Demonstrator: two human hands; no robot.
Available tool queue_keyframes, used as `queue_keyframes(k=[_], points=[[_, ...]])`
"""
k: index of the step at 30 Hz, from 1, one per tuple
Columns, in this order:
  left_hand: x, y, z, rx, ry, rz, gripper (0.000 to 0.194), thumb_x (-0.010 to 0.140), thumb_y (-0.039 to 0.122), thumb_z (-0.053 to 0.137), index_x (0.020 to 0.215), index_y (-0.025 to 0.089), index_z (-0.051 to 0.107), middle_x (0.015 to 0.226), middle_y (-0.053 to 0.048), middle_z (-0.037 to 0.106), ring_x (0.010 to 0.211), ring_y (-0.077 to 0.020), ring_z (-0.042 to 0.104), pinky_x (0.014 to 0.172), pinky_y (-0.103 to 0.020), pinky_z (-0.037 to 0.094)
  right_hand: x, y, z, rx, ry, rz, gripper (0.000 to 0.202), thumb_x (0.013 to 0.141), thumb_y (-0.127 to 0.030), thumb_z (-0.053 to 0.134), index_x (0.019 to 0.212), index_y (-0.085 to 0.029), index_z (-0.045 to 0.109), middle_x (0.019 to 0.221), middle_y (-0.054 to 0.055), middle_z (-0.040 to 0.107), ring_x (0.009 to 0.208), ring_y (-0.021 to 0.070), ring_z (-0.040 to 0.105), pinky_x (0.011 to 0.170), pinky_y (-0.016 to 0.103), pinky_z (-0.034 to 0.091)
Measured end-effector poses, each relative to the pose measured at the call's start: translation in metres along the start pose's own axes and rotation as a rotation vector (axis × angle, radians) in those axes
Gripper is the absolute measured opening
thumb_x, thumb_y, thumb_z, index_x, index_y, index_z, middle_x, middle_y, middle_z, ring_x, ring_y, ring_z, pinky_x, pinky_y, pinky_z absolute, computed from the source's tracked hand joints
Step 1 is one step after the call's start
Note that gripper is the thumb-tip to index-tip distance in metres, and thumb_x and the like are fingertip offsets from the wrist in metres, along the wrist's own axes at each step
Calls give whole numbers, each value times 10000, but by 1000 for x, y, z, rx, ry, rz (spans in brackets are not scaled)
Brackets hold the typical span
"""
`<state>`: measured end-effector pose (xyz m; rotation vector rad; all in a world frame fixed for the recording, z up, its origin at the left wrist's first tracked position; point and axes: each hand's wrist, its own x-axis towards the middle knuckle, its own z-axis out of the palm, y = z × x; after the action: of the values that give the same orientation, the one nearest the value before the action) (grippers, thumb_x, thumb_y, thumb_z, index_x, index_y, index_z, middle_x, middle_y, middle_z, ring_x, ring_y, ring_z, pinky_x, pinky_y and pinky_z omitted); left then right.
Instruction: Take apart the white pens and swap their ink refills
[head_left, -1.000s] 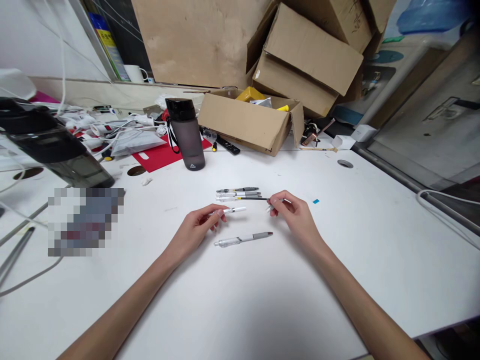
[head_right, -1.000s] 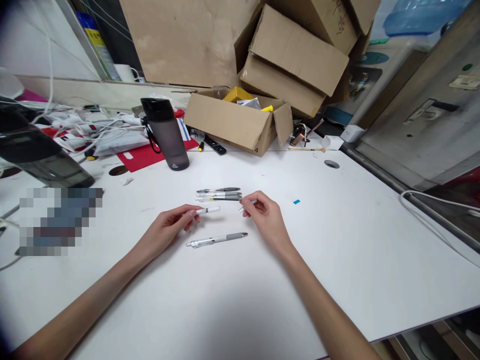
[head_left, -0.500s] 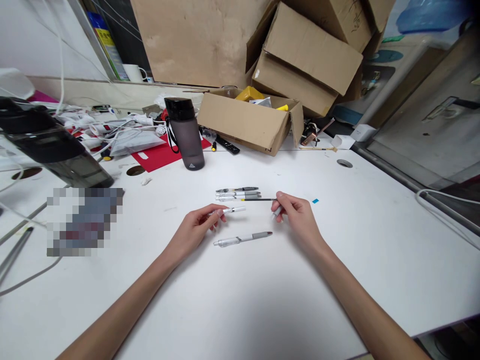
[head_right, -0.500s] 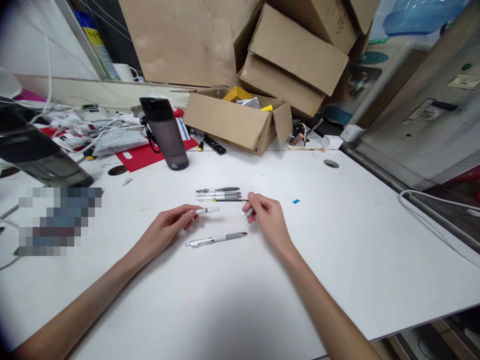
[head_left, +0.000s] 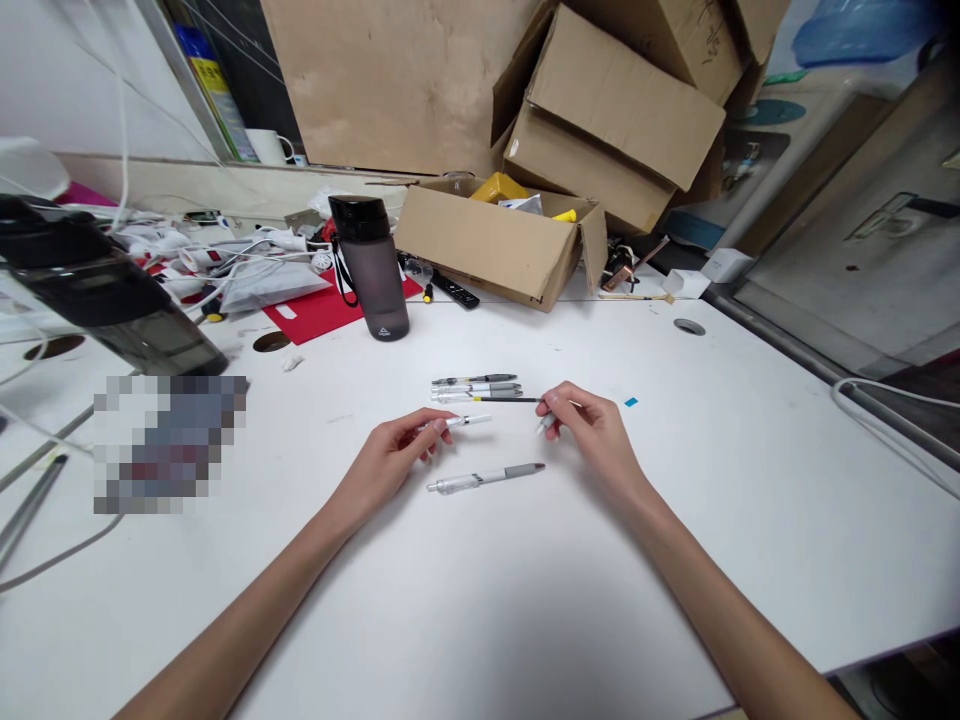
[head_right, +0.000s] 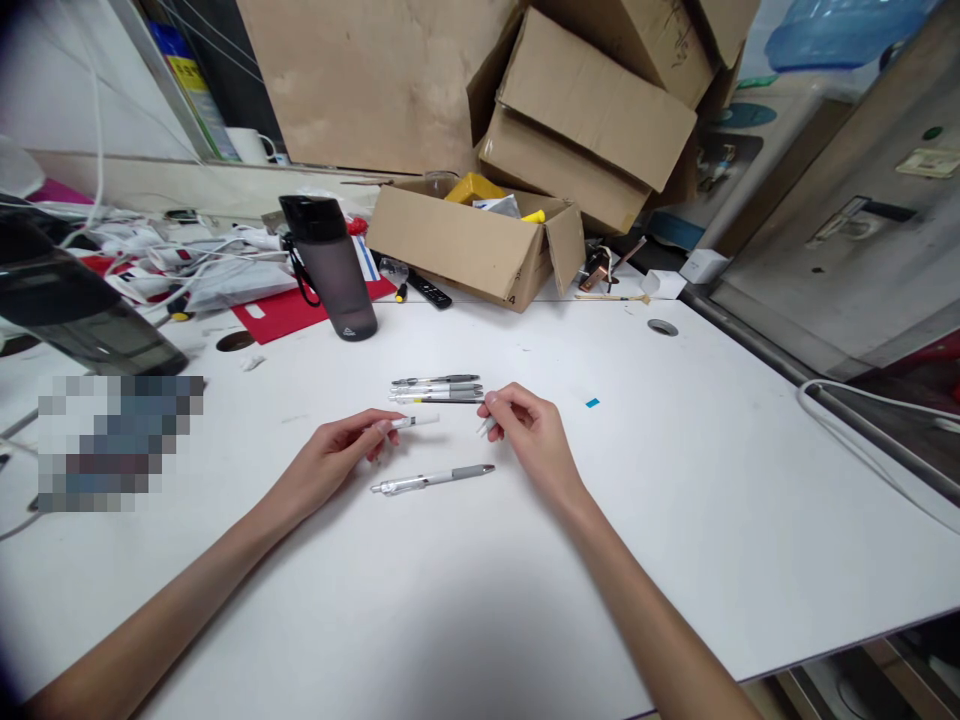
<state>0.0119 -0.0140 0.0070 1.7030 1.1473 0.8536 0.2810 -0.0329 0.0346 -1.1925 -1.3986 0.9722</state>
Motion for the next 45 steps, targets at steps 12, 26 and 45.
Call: queue_keyframes(k=[12, 26, 45], points=[[1, 2, -1, -18, 15, -18, 390, 988, 506, 535, 1179, 225, 726, 918, -40, 715, 788, -179, 574, 788, -297, 478, -1, 3, 3, -85, 15, -116, 180, 917, -403, 670, 956, -242, 742, 1019, 39, 669, 749, 157, 653, 769, 318, 549], [1, 2, -1, -45, -1, -30, 355, 1001, 467, 538, 1173, 214, 718, 931, -32, 707, 787, -169, 565, 779, -276, 474, 3, 7, 0, -24, 53, -61, 206, 883, -429, 713, 902, -224, 729, 942, 31, 675, 723, 152, 645, 745, 305, 533], [0, 4, -2, -160, 64, -64, 323, 991, 499, 556, 1046, 230, 724, 920, -15, 659, 751, -144, 514, 751, -262, 437, 5, 6, -7, -12, 145, 46, 501, 935, -570, 598, 627, -183, 679, 679, 30, 625, 580, 131, 543, 631, 278, 460]])
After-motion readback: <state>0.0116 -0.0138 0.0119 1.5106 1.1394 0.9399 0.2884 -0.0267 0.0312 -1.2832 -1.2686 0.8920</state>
